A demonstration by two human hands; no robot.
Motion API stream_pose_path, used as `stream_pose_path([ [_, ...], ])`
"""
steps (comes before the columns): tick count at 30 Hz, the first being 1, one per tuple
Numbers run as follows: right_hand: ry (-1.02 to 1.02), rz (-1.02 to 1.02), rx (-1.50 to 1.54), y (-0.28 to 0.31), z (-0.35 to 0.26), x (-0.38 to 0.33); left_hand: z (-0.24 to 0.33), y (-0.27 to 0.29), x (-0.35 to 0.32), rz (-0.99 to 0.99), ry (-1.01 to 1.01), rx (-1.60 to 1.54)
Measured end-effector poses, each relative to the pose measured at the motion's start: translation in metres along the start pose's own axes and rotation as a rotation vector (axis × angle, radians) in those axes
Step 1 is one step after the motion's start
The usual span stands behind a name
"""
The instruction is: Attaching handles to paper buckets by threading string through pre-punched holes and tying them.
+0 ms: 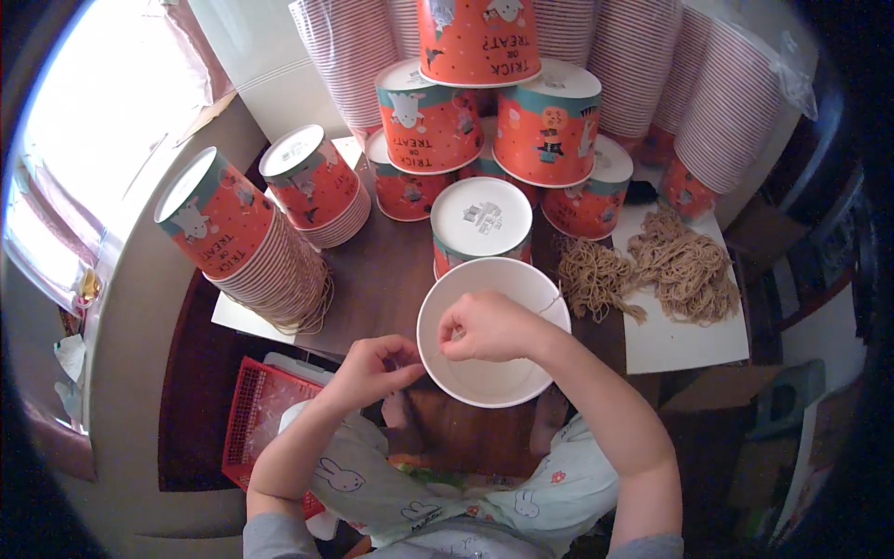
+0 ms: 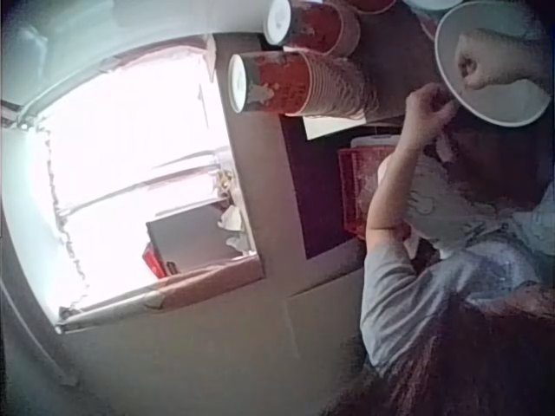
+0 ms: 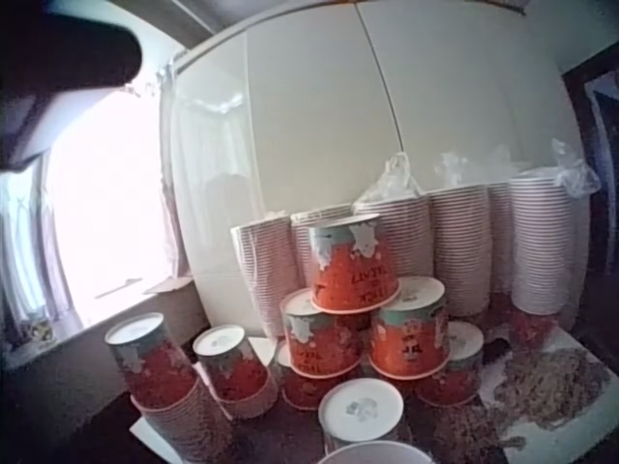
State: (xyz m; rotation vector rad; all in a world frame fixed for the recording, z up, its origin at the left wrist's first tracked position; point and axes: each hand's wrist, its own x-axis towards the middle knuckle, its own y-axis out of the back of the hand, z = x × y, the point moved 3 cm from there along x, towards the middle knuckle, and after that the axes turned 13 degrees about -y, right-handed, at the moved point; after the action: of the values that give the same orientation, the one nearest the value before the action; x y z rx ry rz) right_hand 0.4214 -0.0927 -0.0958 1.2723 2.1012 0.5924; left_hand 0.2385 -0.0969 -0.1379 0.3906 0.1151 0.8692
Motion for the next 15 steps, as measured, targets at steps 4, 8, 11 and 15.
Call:
stream_pose_path([
  [4, 0.016, -0.009, -0.013, -0.004, 0.001, 0.003, 0.006, -0.003, 0.001, 0.052, -0.05, 0.065],
  [8, 0.039, -0.012, -0.076, -0.005, 0.0, 0.004, 0.021, -0.001, 0.003, 0.043, -0.102, 0.139],
  [11, 0.043, 0.008, -0.047, 0.0, 0.005, -0.001, 0.027, 0.009, 0.004, 0.018, -0.022, 0.169],
  [15, 0.026, -0.01, -0.069, 0.013, 0.005, -0.007, 0.025, 0.032, -0.002, -0.01, -0.009, -0.241],
])
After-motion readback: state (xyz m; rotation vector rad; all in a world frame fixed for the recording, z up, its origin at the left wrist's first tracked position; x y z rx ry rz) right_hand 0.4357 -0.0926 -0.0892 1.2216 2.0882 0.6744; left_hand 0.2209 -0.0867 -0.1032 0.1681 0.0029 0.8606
